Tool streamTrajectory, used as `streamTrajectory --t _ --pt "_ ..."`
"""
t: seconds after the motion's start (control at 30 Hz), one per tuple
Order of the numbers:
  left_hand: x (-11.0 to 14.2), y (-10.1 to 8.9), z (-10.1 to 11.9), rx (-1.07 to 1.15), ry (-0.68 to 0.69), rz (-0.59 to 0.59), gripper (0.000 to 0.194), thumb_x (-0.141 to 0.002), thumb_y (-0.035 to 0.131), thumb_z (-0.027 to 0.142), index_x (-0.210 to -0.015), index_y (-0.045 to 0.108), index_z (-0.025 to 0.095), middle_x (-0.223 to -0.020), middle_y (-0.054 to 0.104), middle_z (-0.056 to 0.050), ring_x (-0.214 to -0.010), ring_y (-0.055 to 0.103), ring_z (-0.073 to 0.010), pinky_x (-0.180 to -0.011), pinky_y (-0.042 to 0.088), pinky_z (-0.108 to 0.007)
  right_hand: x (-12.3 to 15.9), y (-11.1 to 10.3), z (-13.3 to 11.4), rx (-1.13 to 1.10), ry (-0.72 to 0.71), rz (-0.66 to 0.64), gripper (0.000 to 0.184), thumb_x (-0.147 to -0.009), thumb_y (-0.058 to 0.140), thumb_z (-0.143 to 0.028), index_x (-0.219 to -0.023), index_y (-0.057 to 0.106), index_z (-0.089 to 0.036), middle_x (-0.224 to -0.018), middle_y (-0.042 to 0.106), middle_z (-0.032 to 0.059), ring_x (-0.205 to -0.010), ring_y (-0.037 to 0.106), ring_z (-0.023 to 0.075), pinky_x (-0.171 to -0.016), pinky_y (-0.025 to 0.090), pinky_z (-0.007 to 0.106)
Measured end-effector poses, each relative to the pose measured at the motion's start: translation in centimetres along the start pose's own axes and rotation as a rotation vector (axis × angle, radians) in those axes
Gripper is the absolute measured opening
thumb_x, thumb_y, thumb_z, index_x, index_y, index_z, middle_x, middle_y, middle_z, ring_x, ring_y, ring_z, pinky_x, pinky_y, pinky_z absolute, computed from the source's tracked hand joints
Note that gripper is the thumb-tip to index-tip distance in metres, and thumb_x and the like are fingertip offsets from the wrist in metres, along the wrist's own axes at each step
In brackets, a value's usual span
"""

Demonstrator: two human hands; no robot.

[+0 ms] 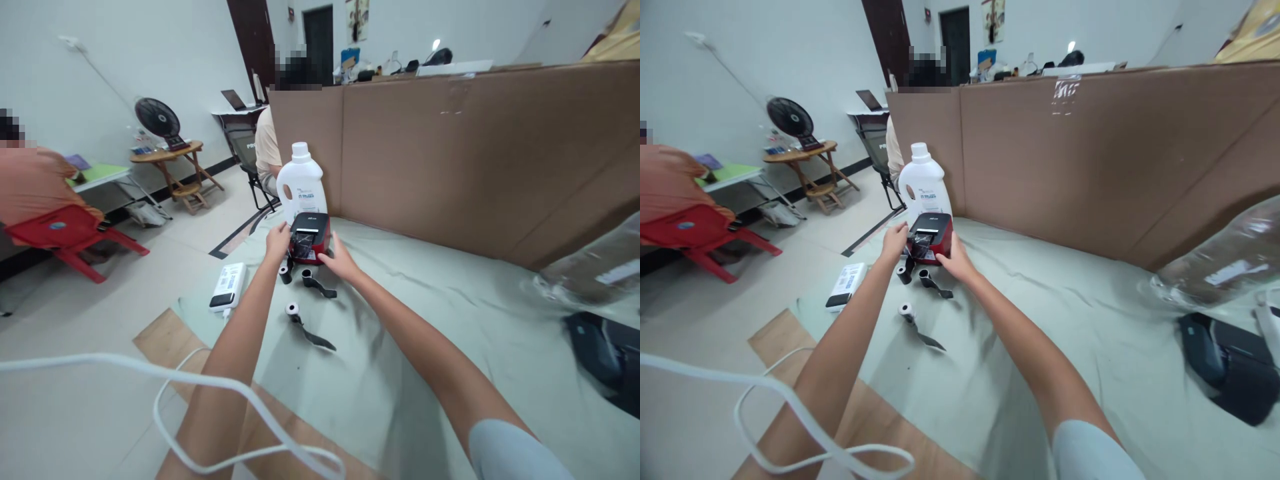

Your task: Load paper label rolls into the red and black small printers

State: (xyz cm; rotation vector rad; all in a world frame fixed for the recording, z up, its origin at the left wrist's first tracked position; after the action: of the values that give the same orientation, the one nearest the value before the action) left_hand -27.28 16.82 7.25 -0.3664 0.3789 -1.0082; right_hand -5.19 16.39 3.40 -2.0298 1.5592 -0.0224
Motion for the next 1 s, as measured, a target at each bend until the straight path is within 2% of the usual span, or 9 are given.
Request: streamTrajectory --t 0.07,0.13,0.27,0.4,0.53,0.63,0.73,0.83,1.0 --pt "1.5 -1.6 -0.1 -0.022 0.008 0.046 0.048 -0.090 0.053 0.024 -0.135 0.064 0.012 -0.139 0.065 -0.013 -0.127 0.061 -0.0213 -0.104 0.046 -0.029 2.6 -3.5 0.8 0.026 0.084 0.034 0.092 -0.081 0.065 -0.044 -0.160 0.027 -0.017 -0.162 0.038 0.0186 -0.147 0.041 0.0357 -0.118 0.035 0.059" --pt "3.7 -2.5 -0.7 -0.097 -0.032 0.017 0.052 -0.088 0.059 0.027 -0.137 0.062 0.012 -0.142 0.064 -0.015 -0.129 0.061 -0.0236 -0.107 0.045 -0.031 6.3 -8.4 1.7 0.085 0.113 0.107 0.090 -0.081 0.064 -0.048 -0.158 0.031 -0.016 -0.160 0.040 0.0211 -0.143 0.046 0.0363 -0.113 0.041 0.059" --pt "8.5 -2.4 -2.4 -0.421 -0.090 -0.114 0.055 -0.081 0.070 0.041 -0.130 0.067 0.014 -0.133 0.069 -0.017 -0.124 0.063 -0.0318 -0.101 0.047 -0.036 15.8 -20.4 3.4 0.285 0.179 0.352 0.082 -0.081 0.064 -0.054 -0.150 0.042 -0.016 -0.150 0.052 0.0227 -0.130 0.058 0.0352 -0.104 0.049 0.054" --pt "11.5 -2.5 -2.8 -0.571 -0.040 -0.068 0.038 -0.087 0.061 0.040 -0.116 0.074 0.021 -0.115 0.076 -0.013 -0.110 0.069 -0.0323 -0.087 0.050 -0.035 24.8 -31.3 3.6 0.589 0.297 0.609 0.076 -0.081 0.063 -0.050 -0.145 0.049 -0.012 -0.136 0.062 0.0248 -0.119 0.064 0.0323 -0.094 0.054 0.044" --pt "13.5 -5.1 -2.9 -0.673 -0.019 -0.009 0.038 -0.088 0.057 0.043 -0.113 0.075 0.021 -0.104 0.078 -0.012 -0.102 0.070 -0.0330 -0.080 0.051 -0.035 30.9 -38.4 2.8 0.933 0.452 0.772 0.075 -0.084 0.054 -0.054 -0.140 0.055 -0.005 -0.126 0.065 0.0270 -0.120 0.060 0.0357 -0.105 0.044 0.045" --pt "15.1 -6.9 -3.5 -0.776 -0.022 -0.025 0.044 -0.087 0.058 0.048 -0.117 0.074 0.020 -0.100 0.078 -0.013 -0.102 0.070 -0.0360 -0.080 0.052 -0.038 33.2 -41.2 4.0 1.043 0.784 0.665 0.089 -0.088 0.048 -0.065 -0.148 0.043 0.000 -0.137 0.055 0.0350 -0.133 0.049 0.0424 -0.107 0.038 0.050" --pt "17.2 -7.5 -4.1 -0.809 -0.022 -0.069 0.047 -0.087 0.057 0.050 -0.119 0.073 0.020 -0.098 0.078 -0.014 -0.100 0.070 -0.0361 -0.081 0.053 -0.038 34.1 -41.8 6.0 0.993 1.052 0.521 0.103 -0.085 0.047 -0.079 -0.155 0.030 -0.005 -0.143 0.044 0.0394 -0.135 0.045 0.0475 -0.099 0.041 0.052" --pt "18.9 -7.3 -4.5 -0.759 -0.036 -0.067 0.050 -0.089 0.053 0.051 -0.125 0.071 0.020 -0.101 0.078 -0.013 -0.100 0.071 -0.0338 -0.083 0.054 -0.037 33.8 -41.2 7.2 0.904 1.150 0.489 0.108 -0.079 0.055 -0.081 -0.156 0.029 -0.010 -0.141 0.045 0.0403 -0.127 0.052 0.0499 -0.090 0.044 0.053" --pt "19.2 -7.3 -4.9 -0.675 -0.039 -0.061 0.057 -0.088 0.054 0.054 -0.133 0.068 0.020 -0.102 0.078 -0.013 -0.104 0.071 -0.0348 -0.088 0.053 -0.038 32.7 -40.7 7.1 0.858 1.152 0.602 0.112 -0.070 0.072 -0.068 -0.156 0.034 -0.008 -0.133 0.047 0.0461 -0.118 0.059 0.0529 -0.074 0.042 0.055"
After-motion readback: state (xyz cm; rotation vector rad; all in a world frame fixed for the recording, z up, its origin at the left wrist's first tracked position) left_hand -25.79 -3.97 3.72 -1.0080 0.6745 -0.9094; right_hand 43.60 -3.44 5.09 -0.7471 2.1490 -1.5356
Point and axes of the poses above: each hand's wrist, its own x-axis away from the middle knuckle, its own y-axis out of the palm, z = x × y, the point moved 4 cm from there along -x, towards the middle knuckle
